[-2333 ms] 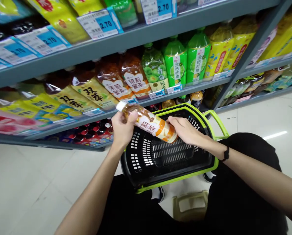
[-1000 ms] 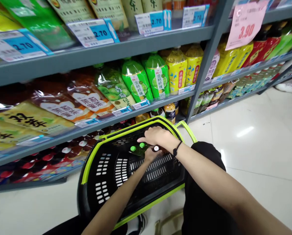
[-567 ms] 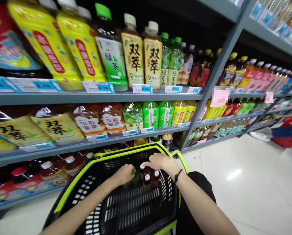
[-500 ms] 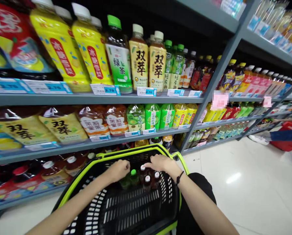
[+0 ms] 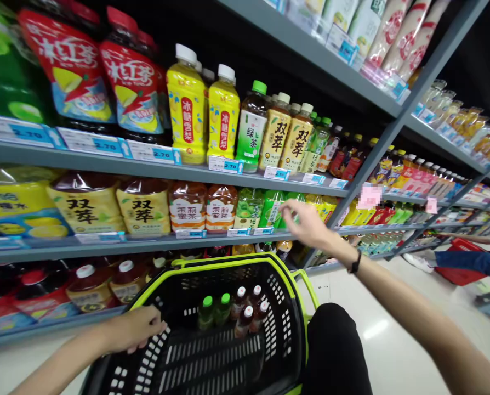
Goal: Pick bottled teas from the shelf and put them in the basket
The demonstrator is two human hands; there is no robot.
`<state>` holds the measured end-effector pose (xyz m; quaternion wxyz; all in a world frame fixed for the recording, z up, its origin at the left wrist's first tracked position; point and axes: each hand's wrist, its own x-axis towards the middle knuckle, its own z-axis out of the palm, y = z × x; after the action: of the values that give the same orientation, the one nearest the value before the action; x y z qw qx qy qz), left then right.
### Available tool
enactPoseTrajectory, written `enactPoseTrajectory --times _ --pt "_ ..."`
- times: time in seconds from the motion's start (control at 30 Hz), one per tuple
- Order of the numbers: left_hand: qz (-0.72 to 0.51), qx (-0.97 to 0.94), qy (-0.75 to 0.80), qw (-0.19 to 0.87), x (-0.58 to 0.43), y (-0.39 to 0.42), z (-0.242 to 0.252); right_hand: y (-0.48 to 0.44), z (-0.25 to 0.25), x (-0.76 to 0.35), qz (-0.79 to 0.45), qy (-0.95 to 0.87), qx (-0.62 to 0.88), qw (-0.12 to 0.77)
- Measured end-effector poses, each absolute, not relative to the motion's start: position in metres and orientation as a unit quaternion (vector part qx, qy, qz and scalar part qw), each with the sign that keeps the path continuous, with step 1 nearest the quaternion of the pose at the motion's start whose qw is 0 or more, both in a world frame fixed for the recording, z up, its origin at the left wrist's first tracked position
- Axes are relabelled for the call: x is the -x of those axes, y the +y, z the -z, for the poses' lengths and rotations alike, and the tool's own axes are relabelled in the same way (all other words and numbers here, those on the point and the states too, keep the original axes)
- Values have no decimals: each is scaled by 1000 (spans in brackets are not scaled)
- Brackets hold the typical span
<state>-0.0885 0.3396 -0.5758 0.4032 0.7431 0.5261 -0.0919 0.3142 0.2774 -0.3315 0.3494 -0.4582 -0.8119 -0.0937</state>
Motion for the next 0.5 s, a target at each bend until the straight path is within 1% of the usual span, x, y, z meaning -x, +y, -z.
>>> enactPoseTrajectory --times 0.13,0.2,0.23,0.3,0.37,0.5 --pt "72 -762 511 392 99 339 568 333 249 -371 268 -707 516 403" --pt "74 -766 513 380 97 335 567 364 215 -401 331 -645 562 399" --pt "82 -766 515 375 95 333 567 378 201 -415 341 -620 586 394" --pt "112 -765 514 370 88 329 565 403 180 -438 320 -600 617 396" --pt "141 -763 512 370 81 326 563 423 165 -455 259 -607 634 403" --pt "140 -768 507 364 74 326 559 454 155 -474 161 -632 648 393"
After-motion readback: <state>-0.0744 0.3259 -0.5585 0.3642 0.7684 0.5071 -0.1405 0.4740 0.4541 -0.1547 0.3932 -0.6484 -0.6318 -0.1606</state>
